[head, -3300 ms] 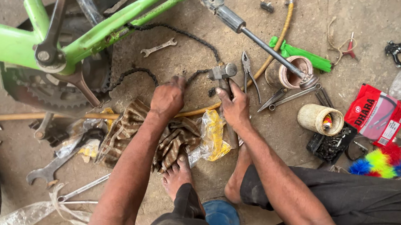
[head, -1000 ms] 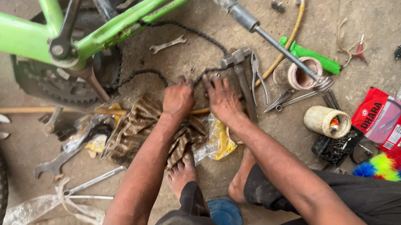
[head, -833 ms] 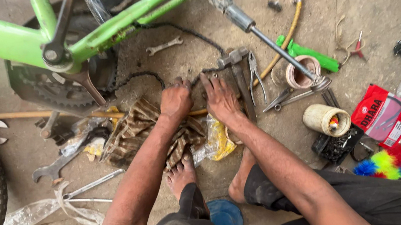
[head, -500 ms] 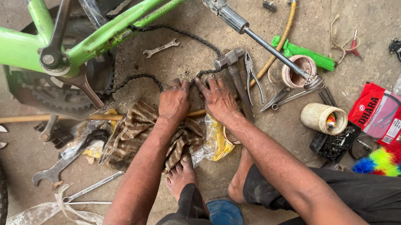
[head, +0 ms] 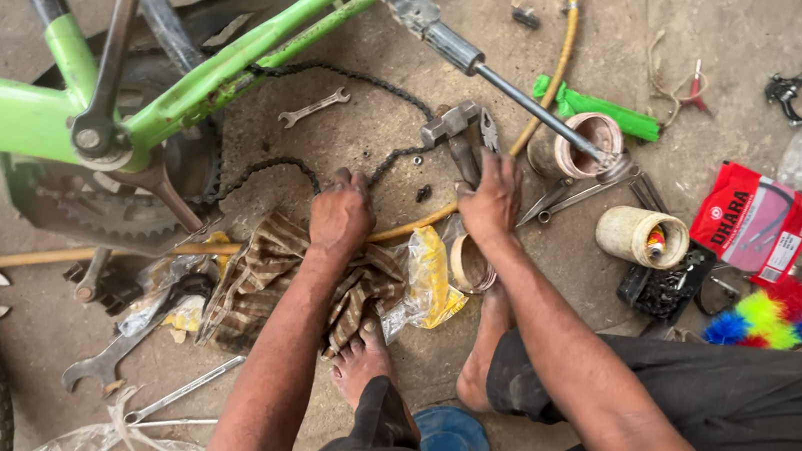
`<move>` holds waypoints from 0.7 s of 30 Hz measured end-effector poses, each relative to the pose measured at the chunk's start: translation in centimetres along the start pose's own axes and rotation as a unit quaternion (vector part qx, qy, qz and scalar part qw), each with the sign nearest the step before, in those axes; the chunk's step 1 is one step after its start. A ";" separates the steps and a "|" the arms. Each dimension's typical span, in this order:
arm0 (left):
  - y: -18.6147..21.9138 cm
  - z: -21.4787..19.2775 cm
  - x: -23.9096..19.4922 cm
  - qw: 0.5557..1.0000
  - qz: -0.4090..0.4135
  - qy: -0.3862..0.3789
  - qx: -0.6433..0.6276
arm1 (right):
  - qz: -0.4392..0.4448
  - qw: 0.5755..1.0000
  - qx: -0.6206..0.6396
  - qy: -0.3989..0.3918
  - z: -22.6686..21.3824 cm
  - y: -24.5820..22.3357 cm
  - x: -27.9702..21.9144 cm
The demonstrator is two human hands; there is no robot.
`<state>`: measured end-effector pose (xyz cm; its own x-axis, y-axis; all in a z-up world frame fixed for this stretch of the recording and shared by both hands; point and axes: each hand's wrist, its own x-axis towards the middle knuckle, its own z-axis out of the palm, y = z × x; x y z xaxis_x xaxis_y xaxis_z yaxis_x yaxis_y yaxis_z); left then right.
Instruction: The person sits on the floor and repairs a bicycle chain by hammering a master link pin into place. They then lift the bicycle frame upright to inspect the chain and crankset.
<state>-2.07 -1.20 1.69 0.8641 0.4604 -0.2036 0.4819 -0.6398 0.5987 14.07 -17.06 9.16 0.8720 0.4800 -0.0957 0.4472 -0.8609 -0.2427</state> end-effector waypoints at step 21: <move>0.7 -0.2 -1.3 1.000 -0.011 -0.009 0.003 | -0.112 0.723 -0.383 -0.564 -4.9 10.4 1.5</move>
<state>-2.94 -2.10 2.57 0.8560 0.4633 -0.2294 0.5010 -0.6340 0.5891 21.04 -26.12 11.24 0.2365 0.0824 -0.9681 0.9081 -0.3730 0.1901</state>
